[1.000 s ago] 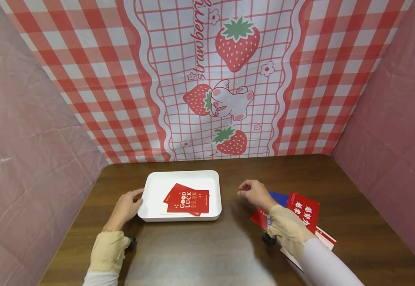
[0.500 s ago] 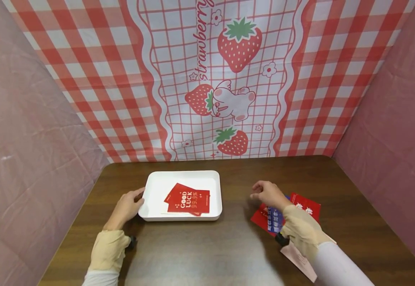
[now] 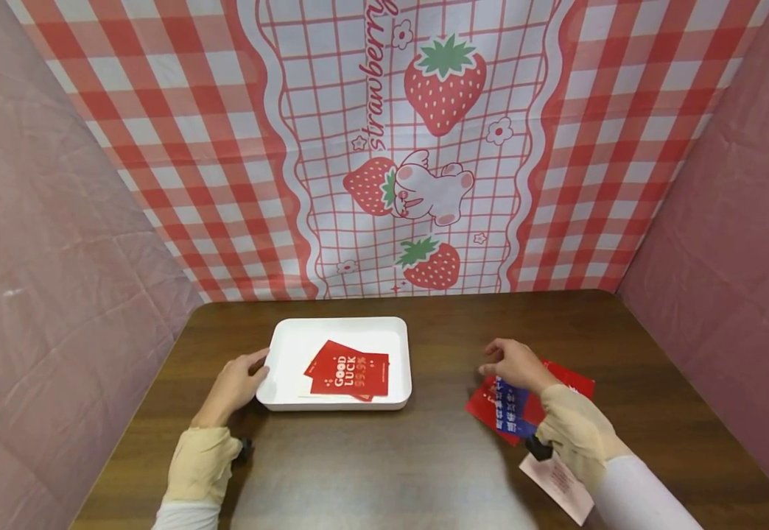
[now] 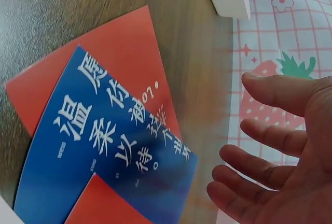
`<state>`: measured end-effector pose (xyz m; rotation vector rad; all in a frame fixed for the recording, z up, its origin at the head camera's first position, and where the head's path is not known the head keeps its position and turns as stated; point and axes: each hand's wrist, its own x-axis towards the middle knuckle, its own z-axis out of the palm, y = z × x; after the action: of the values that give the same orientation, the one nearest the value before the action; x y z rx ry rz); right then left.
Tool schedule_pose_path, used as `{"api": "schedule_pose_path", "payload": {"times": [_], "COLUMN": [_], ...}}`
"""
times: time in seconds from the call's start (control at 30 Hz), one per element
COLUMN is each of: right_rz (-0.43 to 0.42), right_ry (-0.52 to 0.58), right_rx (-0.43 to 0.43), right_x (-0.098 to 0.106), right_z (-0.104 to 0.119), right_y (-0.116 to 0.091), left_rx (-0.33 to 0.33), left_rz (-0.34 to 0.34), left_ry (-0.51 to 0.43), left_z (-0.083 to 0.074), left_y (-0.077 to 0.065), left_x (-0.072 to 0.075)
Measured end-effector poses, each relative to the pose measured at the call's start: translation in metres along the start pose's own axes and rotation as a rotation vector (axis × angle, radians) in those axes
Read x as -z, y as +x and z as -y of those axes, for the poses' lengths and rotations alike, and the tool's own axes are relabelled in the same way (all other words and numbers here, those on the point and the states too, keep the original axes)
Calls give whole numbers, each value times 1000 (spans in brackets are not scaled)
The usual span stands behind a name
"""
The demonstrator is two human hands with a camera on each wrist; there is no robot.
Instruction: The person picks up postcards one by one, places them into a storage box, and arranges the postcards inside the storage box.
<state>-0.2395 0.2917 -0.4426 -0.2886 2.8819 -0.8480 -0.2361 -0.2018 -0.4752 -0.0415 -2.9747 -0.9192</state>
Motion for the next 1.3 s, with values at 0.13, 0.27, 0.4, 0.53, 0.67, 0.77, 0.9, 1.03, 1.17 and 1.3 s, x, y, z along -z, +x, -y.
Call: {"api": "schedule_pose_path", "payload": {"times": [0.13,0.27,0.4,0.53,0.67,0.77,0.9,1.03,1.17,1.3], "right_rz": [14,39,46,59,53,30,29,52,67,72], "right_ry": [-22,-38,-63,-78,-78,-86,-117,-129,-128,-141], "right_rx": [-9,-19,-32,-56,-70,-59,-73,-114,-123,-115], "right_x": [3,5,7,10,14,17,22,26,30,34], "right_z": [-4,-10,-18,-26,-35,-42,-52,-59,-64,-68], "right_y": [-3,-7,-10,-13,-14,-13,-16,-20,-22,-24], "left_rx": [24,28,26,18,19,26,35,48,45,36], "left_rz": [16,23,31,30,23,18,27,41,35,28], "left_ry": [-12,-9,-12,-9,-11,-11,-5,-8,-13,-18], "left_z": [0,1,1,0,-1,-1,0,1,1,0], "left_y": [0,0,0,0,0,0,0,0,0,-1], "left_x": [-1,-2,-3,-3,-1,0,-1,-3,-3,-2]}}
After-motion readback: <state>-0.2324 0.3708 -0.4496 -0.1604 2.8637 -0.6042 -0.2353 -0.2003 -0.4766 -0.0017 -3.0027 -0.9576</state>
